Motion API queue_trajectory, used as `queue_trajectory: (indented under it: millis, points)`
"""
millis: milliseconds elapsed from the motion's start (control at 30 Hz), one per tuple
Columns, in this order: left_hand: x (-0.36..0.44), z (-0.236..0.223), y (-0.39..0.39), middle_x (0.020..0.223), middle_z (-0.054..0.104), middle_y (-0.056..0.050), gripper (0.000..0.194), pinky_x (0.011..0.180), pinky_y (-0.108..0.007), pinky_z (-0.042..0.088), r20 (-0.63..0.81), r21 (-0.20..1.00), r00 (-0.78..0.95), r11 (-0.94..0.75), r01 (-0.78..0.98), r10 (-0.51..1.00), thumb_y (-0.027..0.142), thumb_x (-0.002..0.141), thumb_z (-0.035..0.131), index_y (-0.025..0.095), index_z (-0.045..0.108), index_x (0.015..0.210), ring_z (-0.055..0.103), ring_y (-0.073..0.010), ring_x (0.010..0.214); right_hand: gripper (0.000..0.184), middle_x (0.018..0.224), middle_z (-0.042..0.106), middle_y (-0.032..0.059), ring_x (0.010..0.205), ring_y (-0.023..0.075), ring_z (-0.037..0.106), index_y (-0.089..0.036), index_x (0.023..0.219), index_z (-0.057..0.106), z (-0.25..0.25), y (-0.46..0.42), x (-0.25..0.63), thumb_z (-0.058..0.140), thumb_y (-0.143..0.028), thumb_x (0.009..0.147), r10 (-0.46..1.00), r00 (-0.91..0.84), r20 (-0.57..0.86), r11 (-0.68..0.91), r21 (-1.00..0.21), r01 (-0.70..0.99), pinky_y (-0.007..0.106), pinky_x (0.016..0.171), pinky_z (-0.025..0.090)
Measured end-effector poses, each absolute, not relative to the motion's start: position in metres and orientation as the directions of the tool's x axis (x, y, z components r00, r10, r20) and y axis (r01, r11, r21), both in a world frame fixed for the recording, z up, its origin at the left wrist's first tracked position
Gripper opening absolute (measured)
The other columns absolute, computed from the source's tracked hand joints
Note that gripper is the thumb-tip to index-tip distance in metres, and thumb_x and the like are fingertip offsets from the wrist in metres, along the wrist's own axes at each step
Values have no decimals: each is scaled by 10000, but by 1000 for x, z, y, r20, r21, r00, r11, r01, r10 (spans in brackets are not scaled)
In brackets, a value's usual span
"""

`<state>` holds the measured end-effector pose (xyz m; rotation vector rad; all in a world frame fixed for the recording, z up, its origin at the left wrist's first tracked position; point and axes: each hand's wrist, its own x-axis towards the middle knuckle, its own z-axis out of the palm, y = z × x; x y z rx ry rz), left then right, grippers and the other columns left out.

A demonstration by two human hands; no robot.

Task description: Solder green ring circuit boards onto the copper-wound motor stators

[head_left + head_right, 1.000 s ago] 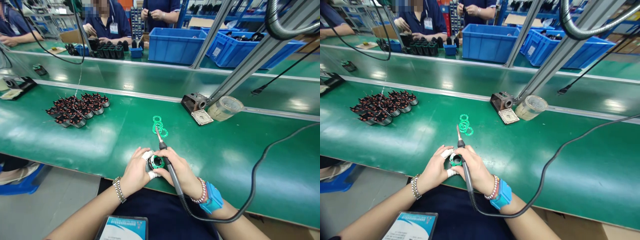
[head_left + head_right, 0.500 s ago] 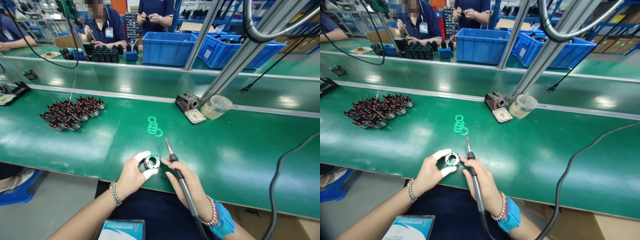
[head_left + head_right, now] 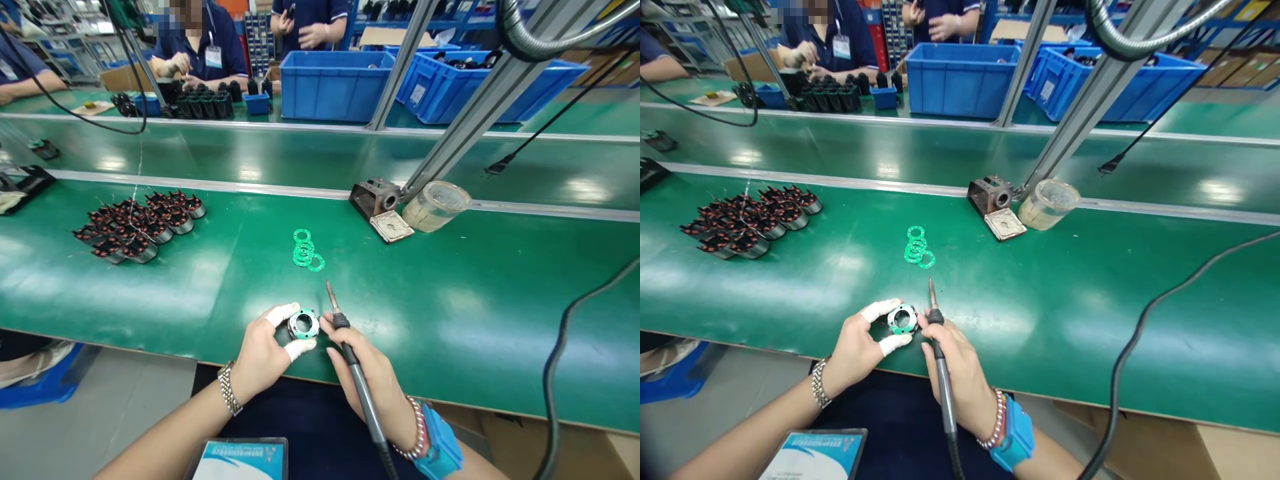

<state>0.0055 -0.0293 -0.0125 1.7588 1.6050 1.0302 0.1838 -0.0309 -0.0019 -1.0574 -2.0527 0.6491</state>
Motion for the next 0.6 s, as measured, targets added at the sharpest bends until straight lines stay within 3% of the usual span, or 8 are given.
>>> queue_trajectory:
  millis: [233,433,500,600]
  points:
    - [10,-8,-29,992,678,-91,383,838,-405,529,119,827,-4,-97,553,993,282,650,707,162,586,993,649,-247,911,247,1124,622,110,1071,209,583,-227,1045,422,-4,-28,183,449,-111,829,849,-406,339,509,-730,456,354,883,507]
    - [-9,-7,-41,1298,496,-124,618,1008,-418,397,13,933,200,-84,350,980,231,733,620,192,361,1292,491,-241,1178,434,1245,529,147,1165,231,503,-220,1139,345,1,-21,184,566,-153,772,838,-440,323,509,-756,413,407,939,457]
    - [-20,-7,-40,1308,489,-118,516,988,-388,419,-23,975,253,-34,220,967,187,796,516,200,366,1289,487,-217,1184,487,1300,470,159,1193,247,472,-218,1144,339,1,-17,177,604,-156,741,814,-489,315,528,-752,394,434,954,435]
    - [-31,-5,-30,1080,645,-101,285,878,-340,490,-67,981,221,25,191,973,186,808,496,175,557,1085,610,-202,999,488,1329,431,164,1195,258,461,-216,1123,366,0,-11,165,624,-131,717,787,-510,346,566,-734,375,445,963,416]
